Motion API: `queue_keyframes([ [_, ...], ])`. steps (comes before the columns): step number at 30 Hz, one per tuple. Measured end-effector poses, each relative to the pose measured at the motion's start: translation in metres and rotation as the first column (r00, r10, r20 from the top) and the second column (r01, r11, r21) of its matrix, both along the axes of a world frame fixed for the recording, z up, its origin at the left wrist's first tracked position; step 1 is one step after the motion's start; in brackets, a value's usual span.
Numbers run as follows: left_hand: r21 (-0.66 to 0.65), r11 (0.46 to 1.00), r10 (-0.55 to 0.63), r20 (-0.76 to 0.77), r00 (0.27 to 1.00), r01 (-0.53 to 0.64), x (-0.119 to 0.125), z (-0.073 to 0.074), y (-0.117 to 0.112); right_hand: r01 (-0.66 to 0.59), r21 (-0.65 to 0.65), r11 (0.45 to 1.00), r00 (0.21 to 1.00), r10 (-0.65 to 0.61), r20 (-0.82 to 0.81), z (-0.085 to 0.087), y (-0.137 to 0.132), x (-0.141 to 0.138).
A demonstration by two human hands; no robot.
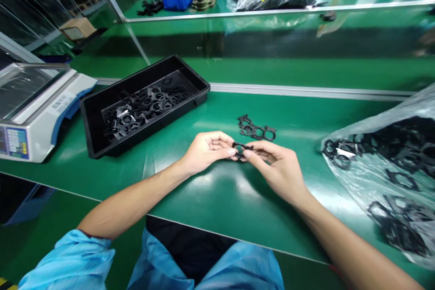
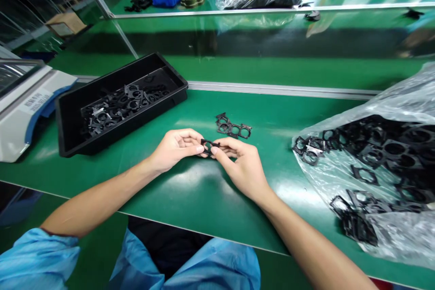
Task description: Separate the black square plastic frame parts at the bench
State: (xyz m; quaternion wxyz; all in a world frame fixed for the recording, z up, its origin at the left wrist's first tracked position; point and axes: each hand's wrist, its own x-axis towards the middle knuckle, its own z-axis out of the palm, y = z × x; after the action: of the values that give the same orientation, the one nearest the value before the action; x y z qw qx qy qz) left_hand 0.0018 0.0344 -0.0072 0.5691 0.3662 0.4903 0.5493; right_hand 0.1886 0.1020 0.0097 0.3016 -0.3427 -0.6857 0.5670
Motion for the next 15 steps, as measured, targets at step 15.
queue_keyframes([
  [15,-0.038,0.999,-0.027,0.082,0.996,0.030,-0.0002,0.0069,-0.0009,0.005,-0.330,0.944,0.991,-0.047,-0.122,0.0011,0.0029,-0.0037],
])
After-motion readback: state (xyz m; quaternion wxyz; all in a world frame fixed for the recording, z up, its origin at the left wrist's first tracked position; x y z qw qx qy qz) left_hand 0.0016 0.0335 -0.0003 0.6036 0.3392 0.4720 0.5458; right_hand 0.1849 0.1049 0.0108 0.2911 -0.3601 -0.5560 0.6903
